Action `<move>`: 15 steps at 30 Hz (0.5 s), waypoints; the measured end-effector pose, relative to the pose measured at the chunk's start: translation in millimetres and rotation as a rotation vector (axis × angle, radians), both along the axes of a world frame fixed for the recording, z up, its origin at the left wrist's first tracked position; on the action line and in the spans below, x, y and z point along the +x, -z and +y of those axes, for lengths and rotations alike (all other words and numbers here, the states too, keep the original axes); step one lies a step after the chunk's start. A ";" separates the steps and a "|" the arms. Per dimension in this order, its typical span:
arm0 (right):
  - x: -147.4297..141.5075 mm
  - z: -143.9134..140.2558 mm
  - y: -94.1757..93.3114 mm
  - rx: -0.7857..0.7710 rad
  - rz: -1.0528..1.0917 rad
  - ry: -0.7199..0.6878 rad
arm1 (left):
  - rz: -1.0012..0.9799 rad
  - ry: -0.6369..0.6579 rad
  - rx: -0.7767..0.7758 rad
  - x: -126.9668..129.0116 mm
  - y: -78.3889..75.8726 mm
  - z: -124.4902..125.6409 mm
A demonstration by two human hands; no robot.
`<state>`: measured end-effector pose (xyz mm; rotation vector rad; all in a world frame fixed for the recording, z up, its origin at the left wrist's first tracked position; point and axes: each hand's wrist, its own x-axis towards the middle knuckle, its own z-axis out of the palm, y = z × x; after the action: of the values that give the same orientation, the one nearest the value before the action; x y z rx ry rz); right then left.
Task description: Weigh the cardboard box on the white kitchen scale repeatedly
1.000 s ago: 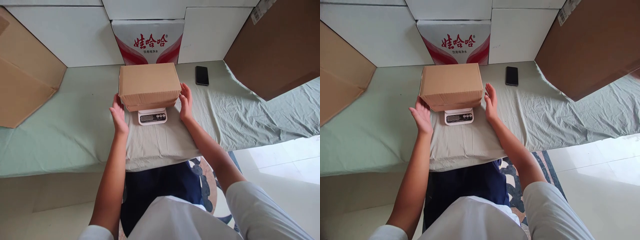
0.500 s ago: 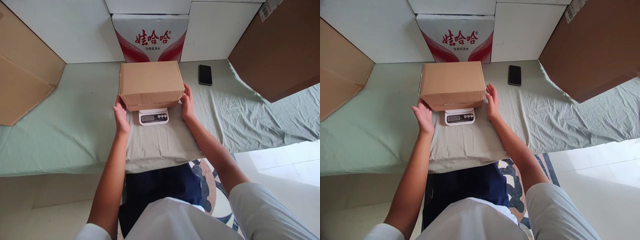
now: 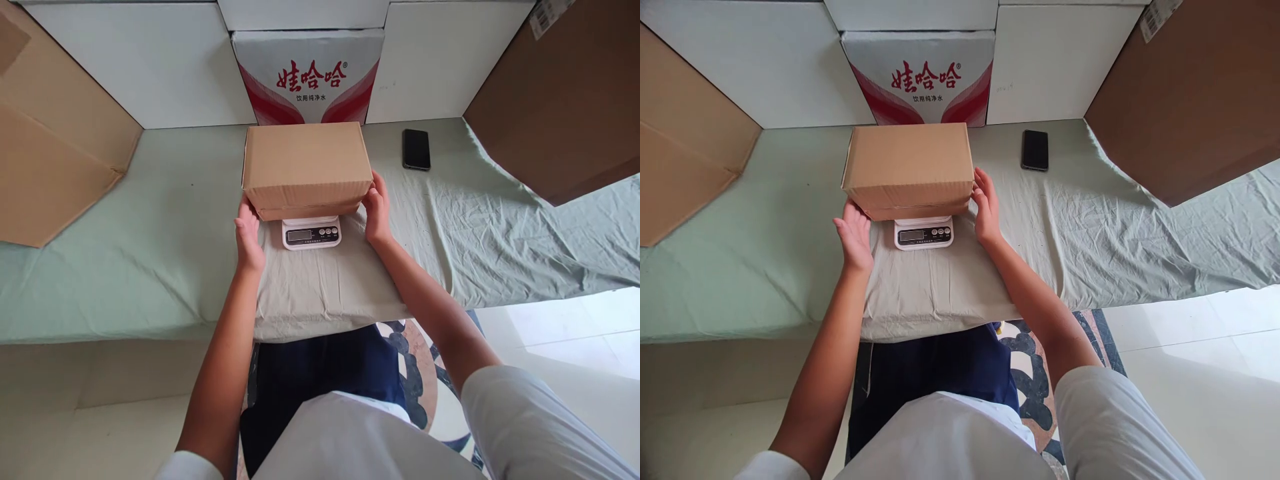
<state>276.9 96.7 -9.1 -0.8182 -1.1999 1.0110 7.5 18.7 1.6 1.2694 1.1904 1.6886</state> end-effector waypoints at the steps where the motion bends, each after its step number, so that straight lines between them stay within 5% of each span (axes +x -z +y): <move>1: -0.3 0.5 0.2 -0.009 0.007 0.006 | -0.001 0.003 0.000 -0.4 0.6 -0.1; 15: -5.7 -28.1 -19.1 0.082 -0.077 -0.029 | 0.033 0.038 -0.006 2.5 -0.1 -2.1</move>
<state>271.2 68.6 10.0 -0.7829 -1.3134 0.9544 10.1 16.5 1.6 1.3127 1.1830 1.6413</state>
